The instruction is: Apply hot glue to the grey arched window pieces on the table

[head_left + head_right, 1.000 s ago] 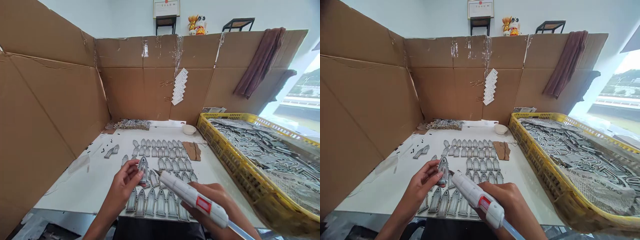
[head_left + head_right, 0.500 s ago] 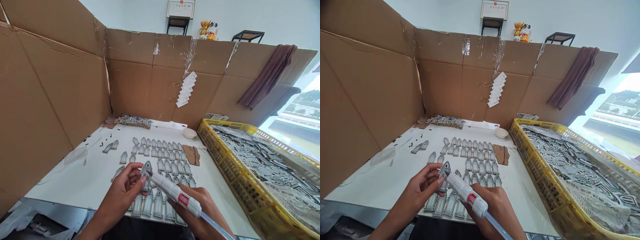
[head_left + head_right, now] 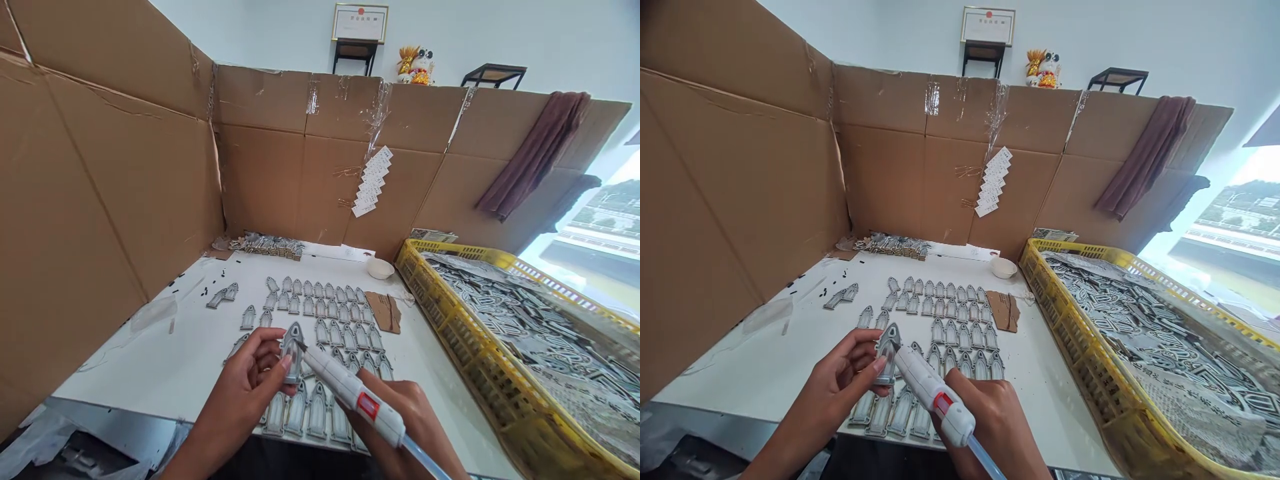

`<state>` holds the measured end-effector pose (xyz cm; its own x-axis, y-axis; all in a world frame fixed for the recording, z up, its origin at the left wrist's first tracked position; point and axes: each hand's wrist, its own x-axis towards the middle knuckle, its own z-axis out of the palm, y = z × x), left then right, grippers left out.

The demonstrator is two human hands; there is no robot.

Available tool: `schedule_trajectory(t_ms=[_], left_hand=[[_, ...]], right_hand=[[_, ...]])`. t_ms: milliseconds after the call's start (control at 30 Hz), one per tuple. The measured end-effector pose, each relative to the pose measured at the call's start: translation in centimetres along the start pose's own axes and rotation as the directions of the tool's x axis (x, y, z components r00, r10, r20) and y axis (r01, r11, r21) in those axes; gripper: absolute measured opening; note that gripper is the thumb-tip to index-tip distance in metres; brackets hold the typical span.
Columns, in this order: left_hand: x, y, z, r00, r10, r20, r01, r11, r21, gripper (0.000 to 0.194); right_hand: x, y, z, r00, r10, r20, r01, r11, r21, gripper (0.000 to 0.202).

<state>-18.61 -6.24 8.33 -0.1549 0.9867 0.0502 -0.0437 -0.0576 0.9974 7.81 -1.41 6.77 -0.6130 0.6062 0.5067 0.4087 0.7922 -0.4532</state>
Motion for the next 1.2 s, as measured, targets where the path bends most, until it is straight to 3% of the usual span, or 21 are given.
schedule_trajectory(t_ms=[133,400,700,1200], left_hand=[[0.0,0.1,0.1,0.999,0.021,-0.026,-0.021,1.000,0.015,0.056],[0.2,-0.2,0.1,0.999,0.031,-0.020,-0.030,0.999,0.033,0.054],[-0.1,-0.2,0.1,0.999,0.037,-0.038,-0.036,0.998,0.043,0.050],[-0.2,-0.2,0.1,0.998,0.059,-0.030,-0.058,0.997,0.049,0.045]], right_hand=[[0.0,-0.2,0.3,0.999,0.002,-0.035,-0.002,1.000,0.007,0.026],[0.0,-0.2,0.2,0.999,0.051,0.014,-0.051,0.999,0.017,0.027],[0.0,-0.3,-0.4,0.997,-0.005,0.079,0.009,0.999,-0.049,0.022],[-0.4,0.0,0.7,1.000,0.005,-0.017,-0.005,1.000,-0.025,0.020]])
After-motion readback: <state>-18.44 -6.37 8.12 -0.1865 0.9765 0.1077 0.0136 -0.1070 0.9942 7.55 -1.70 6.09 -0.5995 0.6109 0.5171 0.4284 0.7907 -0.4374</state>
